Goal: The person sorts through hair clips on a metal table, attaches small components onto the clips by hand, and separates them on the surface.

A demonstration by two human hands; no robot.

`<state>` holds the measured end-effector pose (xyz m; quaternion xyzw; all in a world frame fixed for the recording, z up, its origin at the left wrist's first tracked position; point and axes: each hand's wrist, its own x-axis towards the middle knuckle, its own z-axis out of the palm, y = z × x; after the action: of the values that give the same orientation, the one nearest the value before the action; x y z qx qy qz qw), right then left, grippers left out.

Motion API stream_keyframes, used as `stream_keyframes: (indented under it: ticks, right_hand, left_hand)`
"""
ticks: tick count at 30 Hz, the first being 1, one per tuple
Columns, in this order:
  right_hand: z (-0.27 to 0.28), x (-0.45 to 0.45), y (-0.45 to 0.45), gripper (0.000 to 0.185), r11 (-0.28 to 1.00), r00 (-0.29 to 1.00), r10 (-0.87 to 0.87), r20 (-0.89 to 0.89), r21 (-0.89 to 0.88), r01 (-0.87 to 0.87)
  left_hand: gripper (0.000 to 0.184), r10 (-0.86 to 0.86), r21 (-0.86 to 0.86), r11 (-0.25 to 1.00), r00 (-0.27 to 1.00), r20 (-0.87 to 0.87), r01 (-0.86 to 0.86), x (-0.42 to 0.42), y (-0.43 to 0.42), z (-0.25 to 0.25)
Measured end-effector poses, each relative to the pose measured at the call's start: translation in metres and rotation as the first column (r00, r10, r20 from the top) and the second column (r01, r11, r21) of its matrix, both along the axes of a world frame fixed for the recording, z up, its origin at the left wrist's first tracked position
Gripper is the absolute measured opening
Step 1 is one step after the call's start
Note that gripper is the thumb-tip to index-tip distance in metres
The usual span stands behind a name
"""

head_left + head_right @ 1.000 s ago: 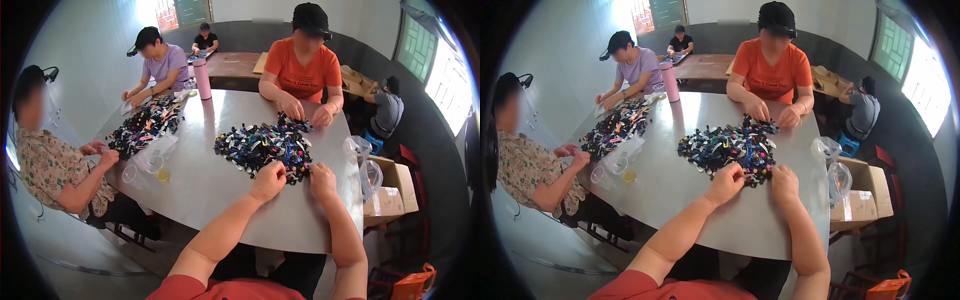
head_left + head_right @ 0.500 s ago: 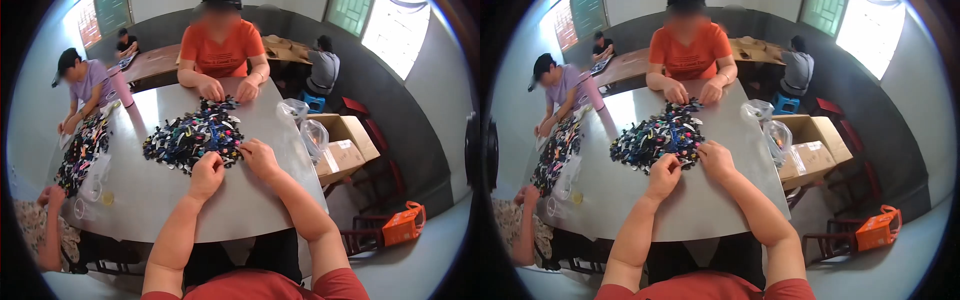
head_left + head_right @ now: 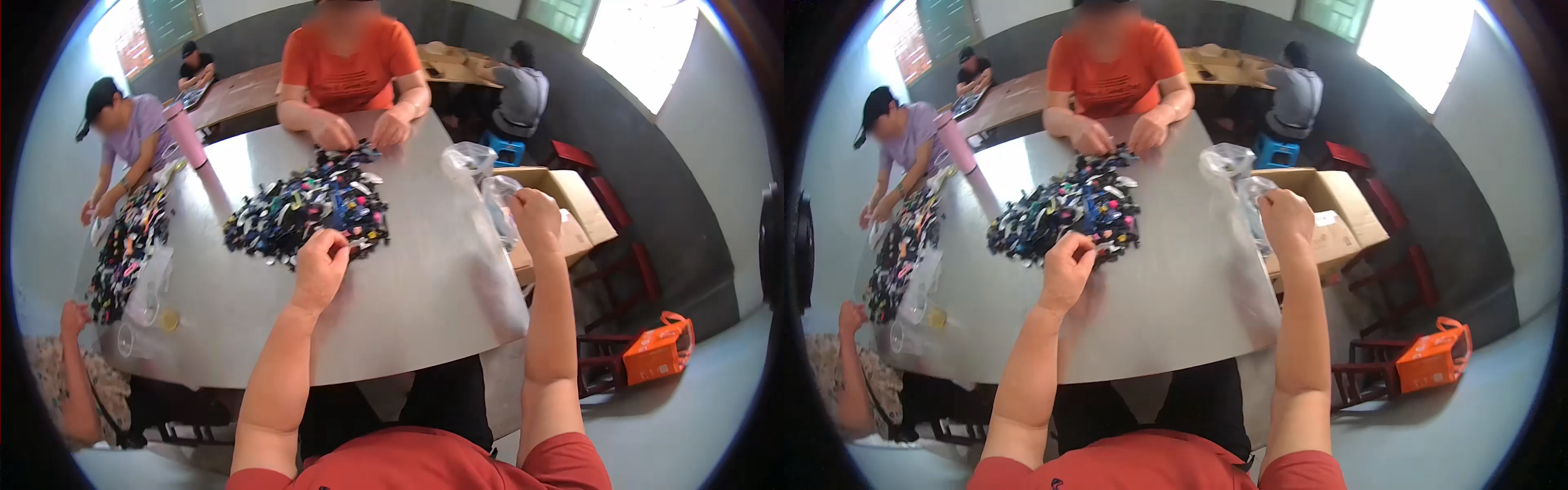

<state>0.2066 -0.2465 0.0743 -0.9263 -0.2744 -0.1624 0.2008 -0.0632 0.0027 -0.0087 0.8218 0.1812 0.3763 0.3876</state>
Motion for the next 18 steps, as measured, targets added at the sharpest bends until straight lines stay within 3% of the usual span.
stream_keyframes:
  ticks: [3, 5, 7, 9, 11, 13, 15, 17, 18]
  right_hand:
    - [0.000, -0.041, 0.036, 0.016, 0.868, 0.896, 0.425, -0.130, 0.339, -0.362]
    - [-0.016, -0.073, 0.073, 0.018, 0.734, 0.753, 0.639, -0.159, 0.418, -0.535]
    - [-0.028, -0.109, 0.105, 0.027, 0.595, 0.632, 0.772, -0.063, 0.418, -0.686]
    - [-0.033, -0.133, 0.123, 0.032, 0.523, 0.572, 0.817, 0.072, 0.324, -0.788]
    - [-0.048, -0.137, 0.135, 0.025, 0.477, 0.532, 0.843, 0.079, 0.344, -0.809]
    - [-0.055, -0.137, 0.135, 0.016, 0.541, 0.547, 0.835, -0.056, 0.265, -0.798]
    - [-0.062, -0.134, 0.134, 0.009, 0.524, 0.556, 0.831, -0.004, 0.340, -0.781]
    - [-0.061, -0.128, 0.127, 0.006, 0.586, 0.604, 0.795, -0.058, 0.327, -0.741]
    - [-0.064, -0.128, 0.124, 0.006, 0.563, 0.574, 0.815, -0.076, 0.339, -0.754]
  left_hand:
    - [0.004, 0.037, -0.072, 0.997, 0.999, 0.025, -0.035, -0.006, 0.006, 0.007]
    - [0.004, 0.003, -0.279, 0.960, 1.000, 0.029, 0.005, -0.012, 0.008, 0.014]
    - [0.004, 0.002, -0.350, 0.937, 0.999, -0.034, -0.014, -0.020, 0.011, 0.021]
    - [0.004, -0.102, -0.391, 0.915, 0.995, 0.018, 0.101, -0.020, 0.011, 0.025]
    - [0.004, -0.102, -0.425, 0.900, 0.995, 0.001, 0.092, -0.022, 0.008, 0.033]
    - [0.003, -0.222, -0.393, 0.904, 0.971, -0.089, 0.170, -0.027, 0.010, 0.038]
    - [0.013, -0.205, -0.398, 0.902, 0.977, -0.060, 0.165, -0.034, 0.015, 0.046]
    - [0.025, 0.048, 0.021, 0.999, 0.893, -0.448, -0.044, -0.043, 0.025, 0.050]
    - [0.029, 0.095, 0.080, 0.995, 0.868, -0.487, -0.064, -0.046, 0.025, 0.048]
